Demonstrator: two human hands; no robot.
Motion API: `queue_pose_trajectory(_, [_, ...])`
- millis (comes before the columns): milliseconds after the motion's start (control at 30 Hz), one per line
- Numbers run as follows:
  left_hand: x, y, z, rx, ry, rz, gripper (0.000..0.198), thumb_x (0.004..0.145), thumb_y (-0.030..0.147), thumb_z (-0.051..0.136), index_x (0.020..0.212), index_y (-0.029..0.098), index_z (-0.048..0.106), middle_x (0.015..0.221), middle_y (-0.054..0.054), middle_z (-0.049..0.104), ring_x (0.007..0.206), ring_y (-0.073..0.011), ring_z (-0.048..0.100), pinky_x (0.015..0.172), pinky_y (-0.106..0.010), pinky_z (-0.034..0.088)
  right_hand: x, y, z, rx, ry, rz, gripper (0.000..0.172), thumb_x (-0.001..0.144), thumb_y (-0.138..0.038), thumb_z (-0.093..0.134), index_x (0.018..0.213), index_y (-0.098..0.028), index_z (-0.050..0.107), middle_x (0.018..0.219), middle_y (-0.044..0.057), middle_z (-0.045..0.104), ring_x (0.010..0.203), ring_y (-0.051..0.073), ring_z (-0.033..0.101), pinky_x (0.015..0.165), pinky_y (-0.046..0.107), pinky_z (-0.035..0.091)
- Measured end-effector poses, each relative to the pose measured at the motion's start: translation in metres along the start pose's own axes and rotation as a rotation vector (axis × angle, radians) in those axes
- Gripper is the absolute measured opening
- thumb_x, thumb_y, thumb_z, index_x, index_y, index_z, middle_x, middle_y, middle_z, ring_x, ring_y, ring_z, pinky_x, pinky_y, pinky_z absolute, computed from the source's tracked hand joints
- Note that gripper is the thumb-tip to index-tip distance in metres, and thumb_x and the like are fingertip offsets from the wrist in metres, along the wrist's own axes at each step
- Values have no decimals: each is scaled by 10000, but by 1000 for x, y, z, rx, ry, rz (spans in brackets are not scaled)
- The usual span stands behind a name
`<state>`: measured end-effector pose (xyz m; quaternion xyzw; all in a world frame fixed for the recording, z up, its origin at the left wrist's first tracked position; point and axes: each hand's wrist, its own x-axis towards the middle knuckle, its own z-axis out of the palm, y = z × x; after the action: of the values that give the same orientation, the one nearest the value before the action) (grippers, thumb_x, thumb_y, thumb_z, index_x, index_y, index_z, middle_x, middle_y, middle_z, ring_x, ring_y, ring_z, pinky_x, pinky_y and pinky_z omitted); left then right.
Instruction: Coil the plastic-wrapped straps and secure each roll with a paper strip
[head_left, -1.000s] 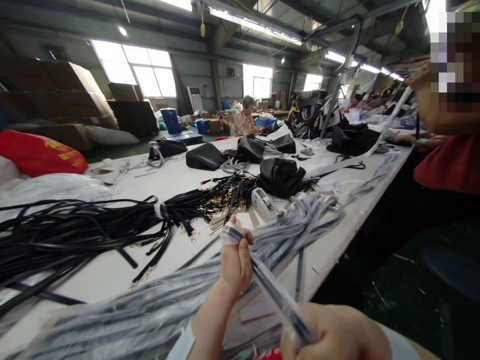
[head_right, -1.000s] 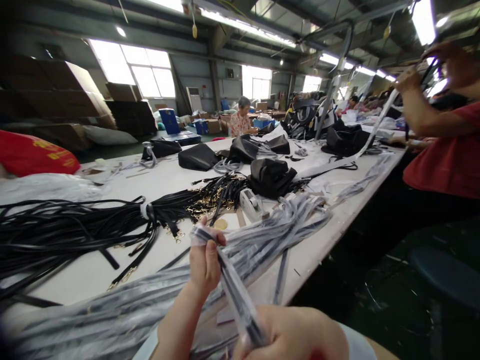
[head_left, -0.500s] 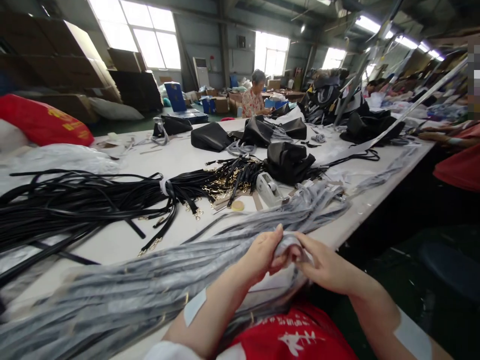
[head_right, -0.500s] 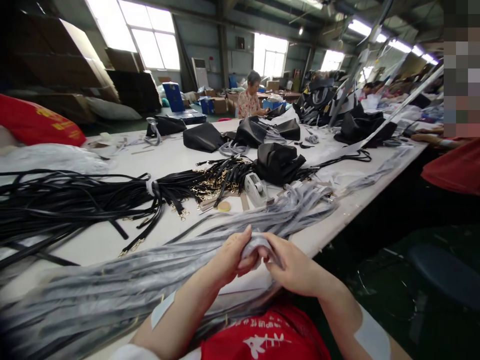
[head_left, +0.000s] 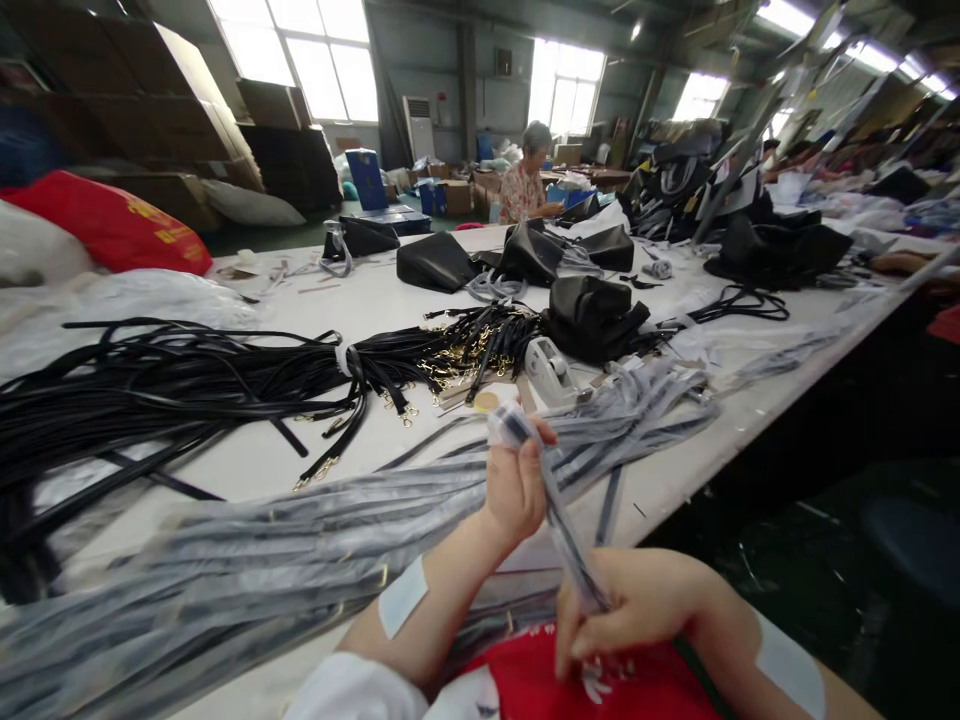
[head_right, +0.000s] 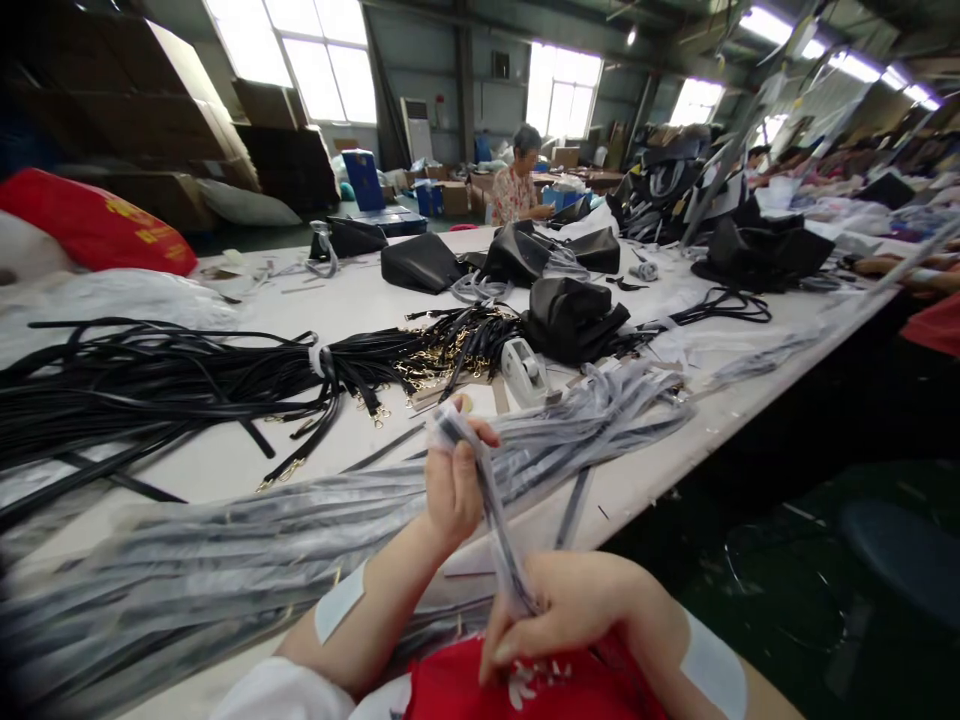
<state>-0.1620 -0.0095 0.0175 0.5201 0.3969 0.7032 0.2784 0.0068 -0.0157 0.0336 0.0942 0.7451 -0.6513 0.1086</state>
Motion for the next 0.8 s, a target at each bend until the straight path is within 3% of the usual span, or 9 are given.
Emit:
queue_pose_trajectory(67, [-5, -5, -3, 316, -138, 173, 393, 969, 462, 338, 1053, 161, 575, 979, -120, 633, 1055, -270, 552, 974, -450, 392, -8, -9, 1, 88, -108, -124, 444, 916, -482, 536, 1030, -116, 761, 851, 108, 748, 779, 179, 690, 716, 224, 522])
queue_pose_trajectory(133, [-5, -6, -5, 512, -353, 209, 419, 961, 461, 301, 997, 143, 572, 906, -129, 633, 927, -271, 586, 869, -436, 434, -23, -12, -7, 180, 16, -178, 477, 896, -515, 560, 1006, -99, 765, 777, 121, 746, 616, 151, 665, 576, 201, 503])
queue_pose_trajectory(200, [-2, 0, -6, 631, -591, 163, 422, 937, 502, 329, 873, 158, 565, 753, -86, 599, 711, -226, 564, 695, -364, 442, -41, -8, -22, 235, 294, -175, 485, 868, -547, 587, 897, -99, 771, 642, 90, 715, 398, 89, 524, 400, 170, 397])
queue_pose_trajectory(267, [1, 8, -4, 665, -764, 61, 429, 895, 565, 410, 750, 182, 538, 622, -18, 519, 571, -166, 476, 577, -295, 382, -55, -1, -40, 189, 650, -120, 464, 847, -552, 613, 778, -112, 745, 558, 48, 666, 343, 70, 442, 352, 171, 348])
queue_pose_trajectory(333, [4, 15, -2, 590, -859, -87, 475, 873, 606, 456, 661, 184, 508, 547, 27, 440, 513, -118, 393, 522, -254, 319, -61, 7, -55, -11, 1031, -42, 375, 836, -500, 652, 823, -134, 727, 662, 55, 693, 508, 129, 585, 495, 215, 484])
queue_pose_trajectory(400, [5, 20, -2, 400, -898, -271, 543, 885, 646, 412, 642, 171, 512, 520, 43, 409, 490, -94, 368, 491, -231, 296, -60, 12, -60, -290, 1270, 0, 318, 826, -419, 686, 1009, -160, 702, 931, 89, 722, 854, 219, 667, 794, 319, 541])
queue_pose_trajectory(467, [6, 21, -3, 152, -897, -444, 616, 892, 691, 329, 676, 155, 542, 515, 46, 410, 466, -87, 385, 460, -215, 309, -53, 15, -55, -441, 1237, -31, 383, 853, -354, 653, 1198, -190, 624, 1177, 107, 666, 1116, 265, 600, 998, 399, 457])
queue_pose_trajectory(567, [7, 22, -6, -94, -866, -591, 685, 886, 731, 245, 624, 158, 514, 461, 47, 398, 392, -80, 383, 411, -210, 318, -37, 15, -36, -423, 971, -103, 439, 887, -281, 585, 1317, -206, 532, 1291, 112, 607, 1202, 267, 557, 1037, 397, 429])
queue_pose_trajectory(800, [9, 23, -11, -373, -780, -735, 700, 919, 681, 262, 704, 116, 616, 350, 72, 334, 308, -68, 277, 384, -214, 296, -18, 9, -22, -425, 915, 19, 406, 817, -205, 609, 1215, -157, 541, 938, 48, 691, 756, 177, 633, 684, 252, 492])
